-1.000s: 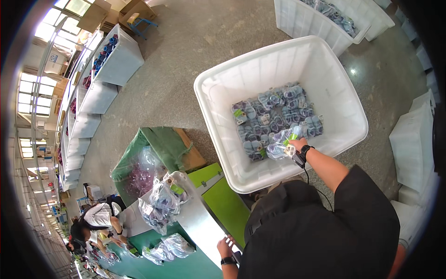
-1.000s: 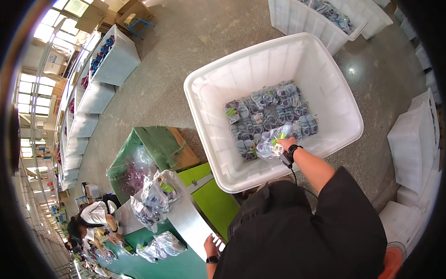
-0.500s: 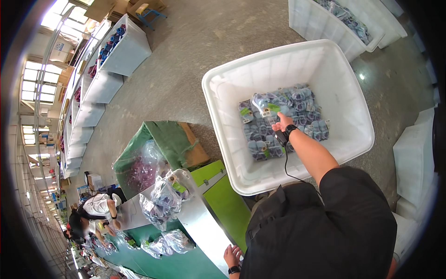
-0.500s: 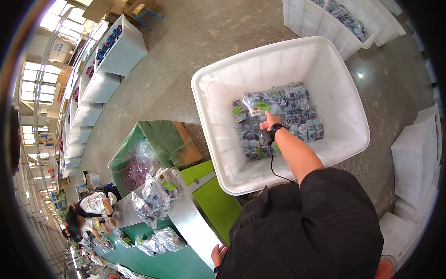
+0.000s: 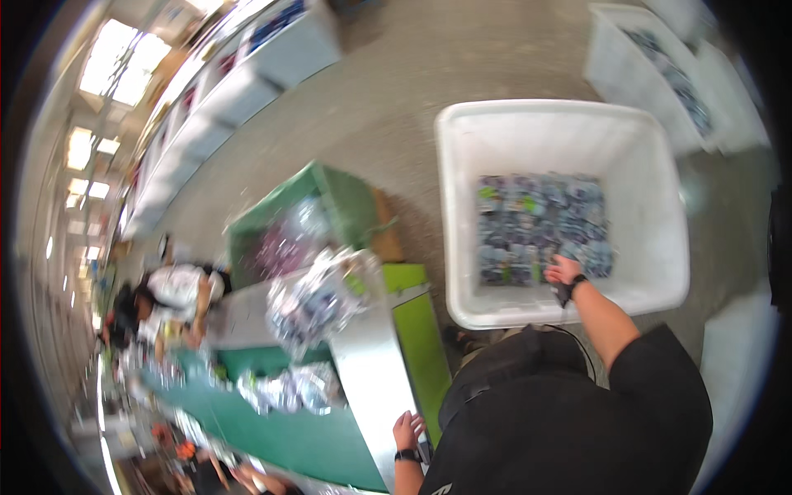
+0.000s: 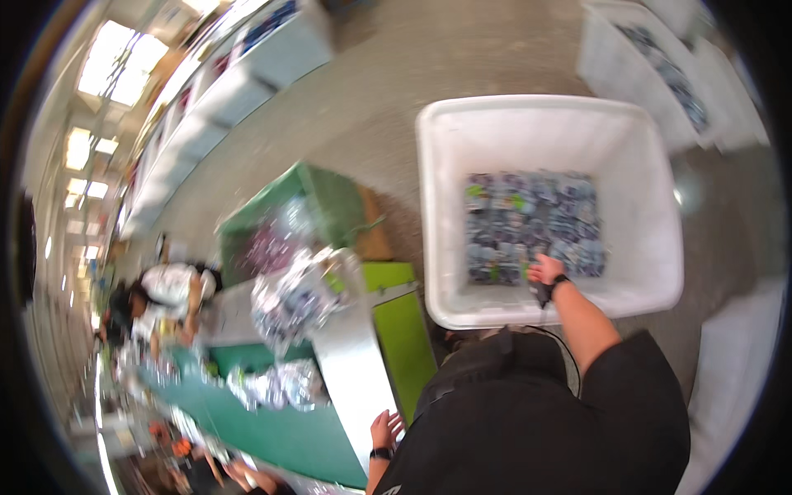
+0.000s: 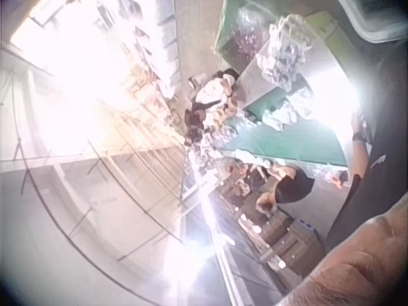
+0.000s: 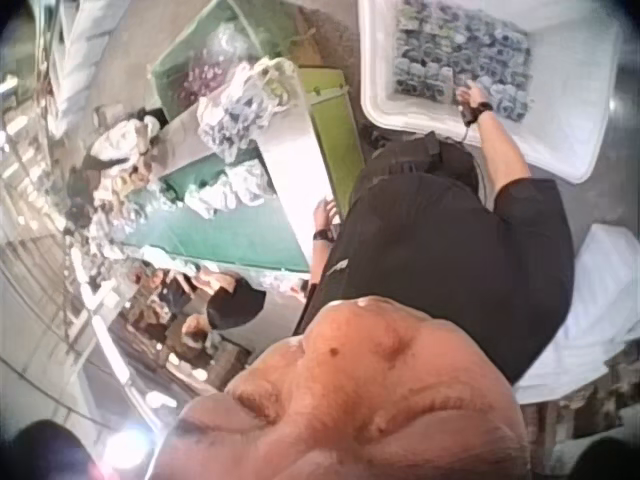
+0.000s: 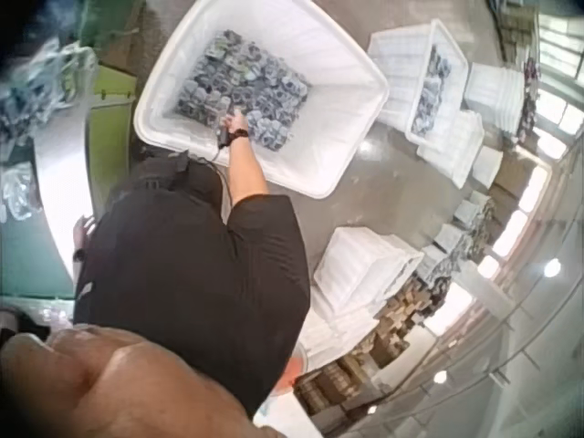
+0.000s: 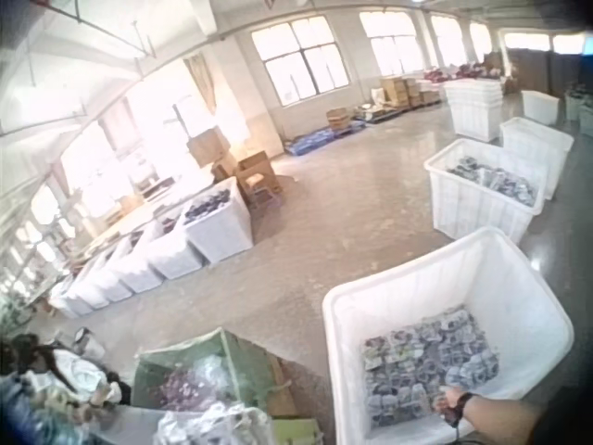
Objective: The person picks packaged footwear from a conveyor belt and places them into large white bins. They handle multiple packages at once, moving between different bins to sort the items.
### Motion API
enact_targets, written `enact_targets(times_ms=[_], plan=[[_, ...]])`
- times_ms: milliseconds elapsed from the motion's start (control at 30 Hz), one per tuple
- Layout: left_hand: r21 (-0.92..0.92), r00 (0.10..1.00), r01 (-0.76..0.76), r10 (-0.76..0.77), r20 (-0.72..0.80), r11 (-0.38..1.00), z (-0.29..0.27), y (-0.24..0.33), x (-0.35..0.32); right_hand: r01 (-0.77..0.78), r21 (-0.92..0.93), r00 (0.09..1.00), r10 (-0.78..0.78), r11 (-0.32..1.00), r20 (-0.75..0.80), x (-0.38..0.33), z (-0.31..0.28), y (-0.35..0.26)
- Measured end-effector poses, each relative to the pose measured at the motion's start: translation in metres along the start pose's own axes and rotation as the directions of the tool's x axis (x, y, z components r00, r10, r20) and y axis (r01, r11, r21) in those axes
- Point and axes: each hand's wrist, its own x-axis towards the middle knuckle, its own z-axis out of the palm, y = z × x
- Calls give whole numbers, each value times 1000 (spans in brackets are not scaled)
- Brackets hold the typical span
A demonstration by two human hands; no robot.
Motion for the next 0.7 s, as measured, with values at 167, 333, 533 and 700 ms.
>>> enact_targets(times_ms=[167, 333, 533, 700], plan=[[81, 996, -83, 84, -16, 993, 16, -28, 23, 65, -99, 975, -85, 993, -205, -12, -118, -29], [204, 919, -195, 251, -304, 959, 8, -20, 70, 88, -177, 985, -112, 980, -129, -23, -175, -59], [515, 545, -461, 688, -479, 723, -32, 42, 114, 101, -230, 973, -144, 968, -181, -48, -144, -61], [523, 524, -506, 726, -446, 686, -40, 101, 151, 193, -361, 973, -131, 912, 191, -42, -104, -71]])
